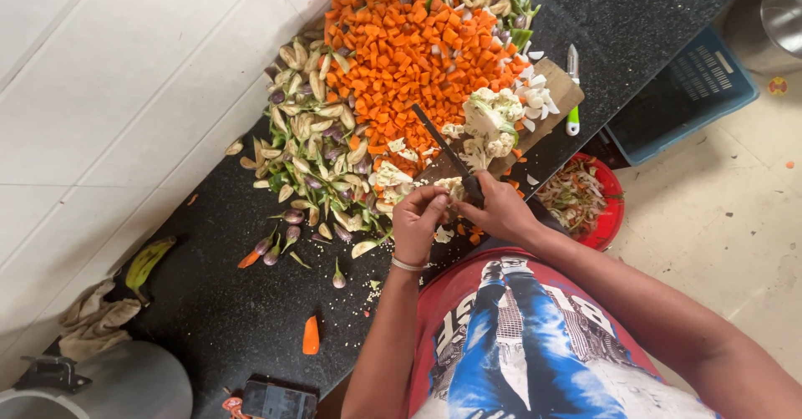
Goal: Cutting cauliflower on a cutting board amidst a large pile of chopped vegetables.
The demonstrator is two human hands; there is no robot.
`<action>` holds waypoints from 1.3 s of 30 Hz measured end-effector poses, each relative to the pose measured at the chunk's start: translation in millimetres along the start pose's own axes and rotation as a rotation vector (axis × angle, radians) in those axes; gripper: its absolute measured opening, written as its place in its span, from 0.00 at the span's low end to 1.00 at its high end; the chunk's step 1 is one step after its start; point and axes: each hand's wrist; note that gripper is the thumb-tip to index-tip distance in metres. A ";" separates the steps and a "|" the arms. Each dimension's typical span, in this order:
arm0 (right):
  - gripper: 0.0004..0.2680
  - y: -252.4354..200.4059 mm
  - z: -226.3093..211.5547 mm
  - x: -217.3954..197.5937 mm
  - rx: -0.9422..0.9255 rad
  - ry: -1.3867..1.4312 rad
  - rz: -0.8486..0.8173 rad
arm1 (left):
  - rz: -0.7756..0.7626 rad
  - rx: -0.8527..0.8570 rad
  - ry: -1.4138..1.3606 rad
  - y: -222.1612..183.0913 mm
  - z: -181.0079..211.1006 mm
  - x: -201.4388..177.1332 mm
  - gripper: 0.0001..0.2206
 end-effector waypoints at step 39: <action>0.18 -11.4 14.7 20.9 -0.020 0.153 0.051 | -1.445 0.486 1.347 -28.3 -2.3 273.1 0.35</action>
Point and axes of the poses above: each hand's wrist, its own y-axis towards the middle knuckle, its own x-axis out of the palm, z = x × y, and after that the axes turned 9 degrees about -y, right-handed
